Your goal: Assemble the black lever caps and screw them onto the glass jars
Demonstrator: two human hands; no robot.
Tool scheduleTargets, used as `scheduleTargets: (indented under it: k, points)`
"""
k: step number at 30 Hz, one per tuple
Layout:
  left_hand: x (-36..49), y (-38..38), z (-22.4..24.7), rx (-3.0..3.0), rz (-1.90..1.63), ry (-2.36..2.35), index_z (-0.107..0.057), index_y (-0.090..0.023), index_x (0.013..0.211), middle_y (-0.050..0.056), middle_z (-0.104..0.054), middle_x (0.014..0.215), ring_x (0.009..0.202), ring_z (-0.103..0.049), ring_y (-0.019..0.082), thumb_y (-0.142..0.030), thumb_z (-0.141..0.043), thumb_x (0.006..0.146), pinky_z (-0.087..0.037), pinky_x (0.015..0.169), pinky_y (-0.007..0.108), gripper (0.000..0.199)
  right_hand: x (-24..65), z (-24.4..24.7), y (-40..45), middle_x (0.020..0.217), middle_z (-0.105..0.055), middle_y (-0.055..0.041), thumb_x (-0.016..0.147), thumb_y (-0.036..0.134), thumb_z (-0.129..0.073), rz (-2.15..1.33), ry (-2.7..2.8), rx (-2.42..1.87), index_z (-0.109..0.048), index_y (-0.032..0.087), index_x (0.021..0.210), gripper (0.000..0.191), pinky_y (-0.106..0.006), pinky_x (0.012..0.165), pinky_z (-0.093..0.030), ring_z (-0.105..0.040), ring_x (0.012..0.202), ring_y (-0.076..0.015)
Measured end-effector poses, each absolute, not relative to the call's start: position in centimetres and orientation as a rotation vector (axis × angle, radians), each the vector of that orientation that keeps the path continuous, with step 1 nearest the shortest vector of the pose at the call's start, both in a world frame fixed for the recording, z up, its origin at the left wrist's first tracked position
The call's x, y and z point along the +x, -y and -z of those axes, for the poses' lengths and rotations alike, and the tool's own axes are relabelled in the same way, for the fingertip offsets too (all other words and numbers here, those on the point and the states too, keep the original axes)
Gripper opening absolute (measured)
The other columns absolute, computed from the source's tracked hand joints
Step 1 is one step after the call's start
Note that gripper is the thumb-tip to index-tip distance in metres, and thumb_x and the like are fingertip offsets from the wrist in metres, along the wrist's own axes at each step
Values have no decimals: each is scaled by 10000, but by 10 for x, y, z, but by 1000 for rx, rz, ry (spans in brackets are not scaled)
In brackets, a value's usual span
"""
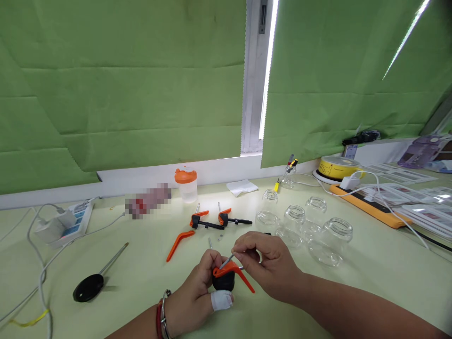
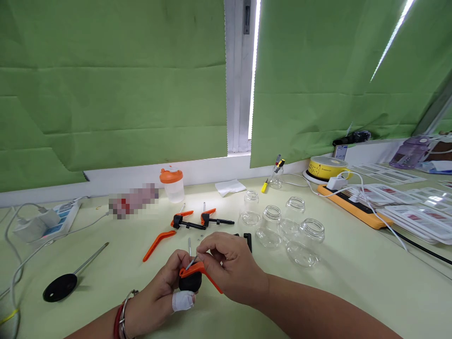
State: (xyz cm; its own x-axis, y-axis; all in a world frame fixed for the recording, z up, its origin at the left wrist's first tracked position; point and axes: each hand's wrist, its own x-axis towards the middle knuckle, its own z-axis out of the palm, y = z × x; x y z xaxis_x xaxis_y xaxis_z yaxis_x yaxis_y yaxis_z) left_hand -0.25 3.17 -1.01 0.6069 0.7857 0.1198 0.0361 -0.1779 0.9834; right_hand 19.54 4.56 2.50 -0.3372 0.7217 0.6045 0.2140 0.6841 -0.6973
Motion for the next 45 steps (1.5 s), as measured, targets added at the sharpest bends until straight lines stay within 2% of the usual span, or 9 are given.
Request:
scheduleTargets:
  k: [14,25,32,45]
  points:
    - [-3,-32,11,1631,-781,-694,-326,-234,900,-28,-361,877,743,-325,114,-260,-628,777,-322,691,267,327,196,-22,-47,710,-628,-20,794,142,-549,-641,1913,-776,-637,171,809,94,-218,498,-368,-451,535,-89]
    - [-5,-31,13,1688,-744,-715,-324,-233,902,-30,-348,856,741,-311,116,-239,-619,781,-314,680,260,319,191,-19,-46,553,-440,48,794,225,-565,-796,1857,-912,-606,177,822,70,-206,470,-338,-370,490,-81]
    - [-5,-32,15,1728,-716,-739,-315,-238,894,-38,-322,837,724,-291,114,-224,-618,769,-307,653,244,328,191,-16,-46,623,-524,13,808,236,-560,-847,1864,-899,-604,176,814,75,-215,487,-349,-404,521,-87]
    - [-5,-33,14,1744,-663,-761,-331,-239,915,-33,-336,836,734,-304,123,-274,-629,764,-304,652,251,335,189,-11,-47,677,-578,-5,813,221,-557,-860,1871,-862,-616,184,817,69,-213,492,-364,-439,535,-89]
